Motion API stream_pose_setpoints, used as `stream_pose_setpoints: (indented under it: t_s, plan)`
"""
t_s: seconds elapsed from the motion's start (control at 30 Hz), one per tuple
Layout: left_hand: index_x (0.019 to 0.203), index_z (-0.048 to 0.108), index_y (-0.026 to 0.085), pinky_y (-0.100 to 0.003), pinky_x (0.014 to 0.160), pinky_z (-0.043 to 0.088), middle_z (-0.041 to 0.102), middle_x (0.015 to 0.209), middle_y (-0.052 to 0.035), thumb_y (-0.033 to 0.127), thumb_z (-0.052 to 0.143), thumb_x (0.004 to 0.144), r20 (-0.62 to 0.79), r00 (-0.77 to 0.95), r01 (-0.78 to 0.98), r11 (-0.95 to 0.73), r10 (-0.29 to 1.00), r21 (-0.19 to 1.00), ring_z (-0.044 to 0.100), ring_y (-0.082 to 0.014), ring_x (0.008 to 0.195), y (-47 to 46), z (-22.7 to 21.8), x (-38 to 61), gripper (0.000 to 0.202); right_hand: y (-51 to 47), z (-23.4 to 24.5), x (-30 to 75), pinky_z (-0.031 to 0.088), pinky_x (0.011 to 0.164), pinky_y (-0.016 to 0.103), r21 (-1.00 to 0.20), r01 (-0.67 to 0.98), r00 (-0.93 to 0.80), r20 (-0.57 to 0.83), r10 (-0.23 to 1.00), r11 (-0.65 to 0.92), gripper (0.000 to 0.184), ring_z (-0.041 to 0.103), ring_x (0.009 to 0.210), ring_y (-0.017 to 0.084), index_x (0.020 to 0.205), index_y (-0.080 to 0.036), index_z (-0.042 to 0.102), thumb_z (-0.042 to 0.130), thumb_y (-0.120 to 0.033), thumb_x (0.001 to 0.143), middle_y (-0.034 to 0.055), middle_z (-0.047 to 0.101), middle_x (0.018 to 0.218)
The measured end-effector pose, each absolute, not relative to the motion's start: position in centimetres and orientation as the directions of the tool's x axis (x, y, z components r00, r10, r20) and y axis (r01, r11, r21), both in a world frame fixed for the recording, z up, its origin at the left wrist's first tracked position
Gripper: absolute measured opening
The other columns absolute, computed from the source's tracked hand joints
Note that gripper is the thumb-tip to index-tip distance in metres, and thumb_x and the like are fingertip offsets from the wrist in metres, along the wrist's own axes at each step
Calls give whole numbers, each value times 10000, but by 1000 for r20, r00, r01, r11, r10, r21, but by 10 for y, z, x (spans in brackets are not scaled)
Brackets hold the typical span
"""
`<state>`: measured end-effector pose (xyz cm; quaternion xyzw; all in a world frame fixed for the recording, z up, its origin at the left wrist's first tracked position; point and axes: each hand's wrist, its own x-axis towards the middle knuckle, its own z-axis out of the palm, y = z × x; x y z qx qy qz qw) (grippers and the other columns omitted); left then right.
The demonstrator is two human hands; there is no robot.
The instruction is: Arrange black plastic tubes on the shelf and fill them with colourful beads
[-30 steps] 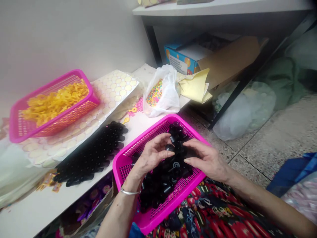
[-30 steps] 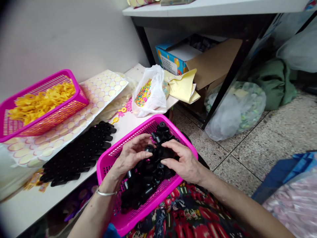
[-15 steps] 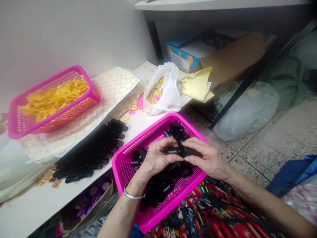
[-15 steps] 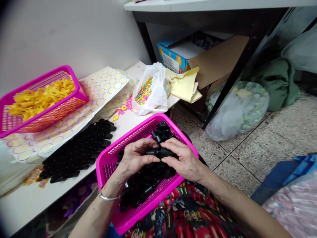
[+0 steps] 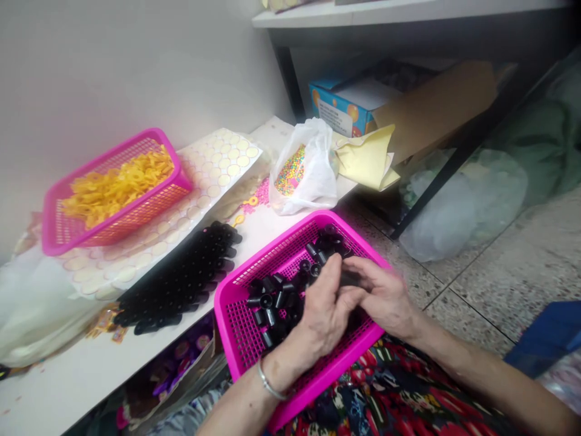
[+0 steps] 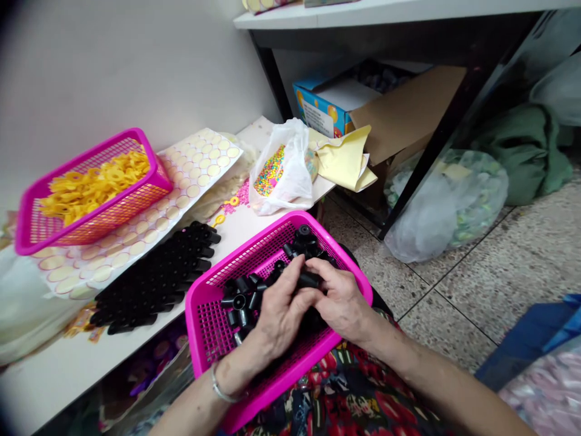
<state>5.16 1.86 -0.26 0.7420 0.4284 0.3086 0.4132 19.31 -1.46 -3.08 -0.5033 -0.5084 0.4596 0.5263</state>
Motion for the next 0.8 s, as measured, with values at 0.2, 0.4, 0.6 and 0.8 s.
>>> stream_pose_setpoints:
  t_s: [0.2,0.4,0.6,0.8]
  plan:
    - [1420,272,270,-378,1100,299,359,1457,-76,320,547,853,36,461,265,-176,886,948,354,-212,1323,18,0,38,632,-10,-26,175,554,829,317,-977,-213,116,-6,993,19,366,653,942,201,1063,-211,557,645,-179,709,61,678,1022]
    - [1000,650,227,-306,809,458,610,982,-36,293,730,701,138,320,347,-252,937,903,563,-187,914,27,8,37,316,-10,-24,173,534,848,332,-994,-100,17,45,999,46,384,646,906,178,1123,-221,535,549,-117,754,45,657,982]
    - [883,655,195,-263,681,455,620,802,-9,261,725,684,75,305,400,-199,950,895,561,-141,727,35,16,23,221,-6,-31,186,524,834,366,-973,169,-132,135,982,157,486,620,953,207,1241,-232,468,586,-165,774,70,622,1105]
    - [981,625,149,-279,733,472,660,836,-29,292,712,615,183,-140,560,-74,973,825,603,-155,745,118,12,-48,403,26,-38,218,505,719,351,-858,474,48,252,967,200,182,590,826,200,994,-173,576,514,-168,822,91,588,984]
